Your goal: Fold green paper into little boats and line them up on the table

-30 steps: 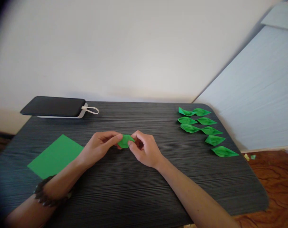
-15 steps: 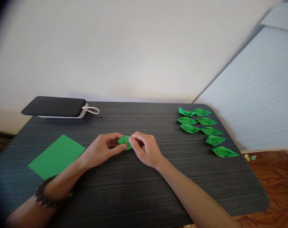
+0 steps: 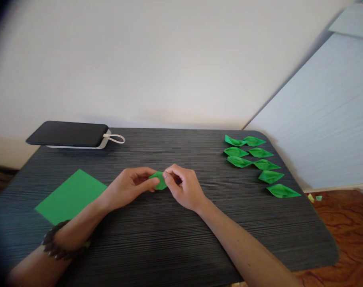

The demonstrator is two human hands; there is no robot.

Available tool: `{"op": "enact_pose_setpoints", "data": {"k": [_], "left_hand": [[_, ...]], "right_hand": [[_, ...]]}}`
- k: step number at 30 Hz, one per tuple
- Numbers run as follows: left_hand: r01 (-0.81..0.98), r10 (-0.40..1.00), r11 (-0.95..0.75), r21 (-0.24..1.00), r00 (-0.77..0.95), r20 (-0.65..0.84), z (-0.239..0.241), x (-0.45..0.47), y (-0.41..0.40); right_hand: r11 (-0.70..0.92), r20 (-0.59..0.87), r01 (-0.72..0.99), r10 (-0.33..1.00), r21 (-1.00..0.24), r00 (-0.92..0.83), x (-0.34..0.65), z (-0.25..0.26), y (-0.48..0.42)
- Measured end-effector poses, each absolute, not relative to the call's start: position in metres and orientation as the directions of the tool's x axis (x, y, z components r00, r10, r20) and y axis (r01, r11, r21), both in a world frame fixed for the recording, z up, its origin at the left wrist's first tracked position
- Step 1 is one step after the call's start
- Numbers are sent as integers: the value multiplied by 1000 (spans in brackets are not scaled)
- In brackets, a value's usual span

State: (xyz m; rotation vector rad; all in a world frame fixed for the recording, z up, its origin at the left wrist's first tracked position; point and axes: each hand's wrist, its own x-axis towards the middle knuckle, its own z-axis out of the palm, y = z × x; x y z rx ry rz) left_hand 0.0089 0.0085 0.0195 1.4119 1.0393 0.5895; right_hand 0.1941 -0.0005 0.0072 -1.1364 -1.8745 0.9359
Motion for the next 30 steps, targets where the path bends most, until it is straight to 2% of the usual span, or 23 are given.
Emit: {"op": "enact_pose_setpoints", "data": {"k": [4, 12, 19, 30], "left_hand": [[191, 901, 82, 978, 405, -155, 23, 11, 9], [168, 949, 71, 983, 292, -118, 19, 10, 10], [170, 884, 136, 976, 423, -197, 19, 10, 10], [169, 903, 108, 980, 395, -168, 18, 10, 11]], "right_hand": [[332, 198, 369, 914, -868, -355, 194, 8, -1], [331, 153, 420, 902, -845, -403, 194, 8, -1], [283, 125, 424, 923, -860, -363, 196, 4, 1], [287, 112, 432, 915, -855, -387, 195, 5, 0]]}}
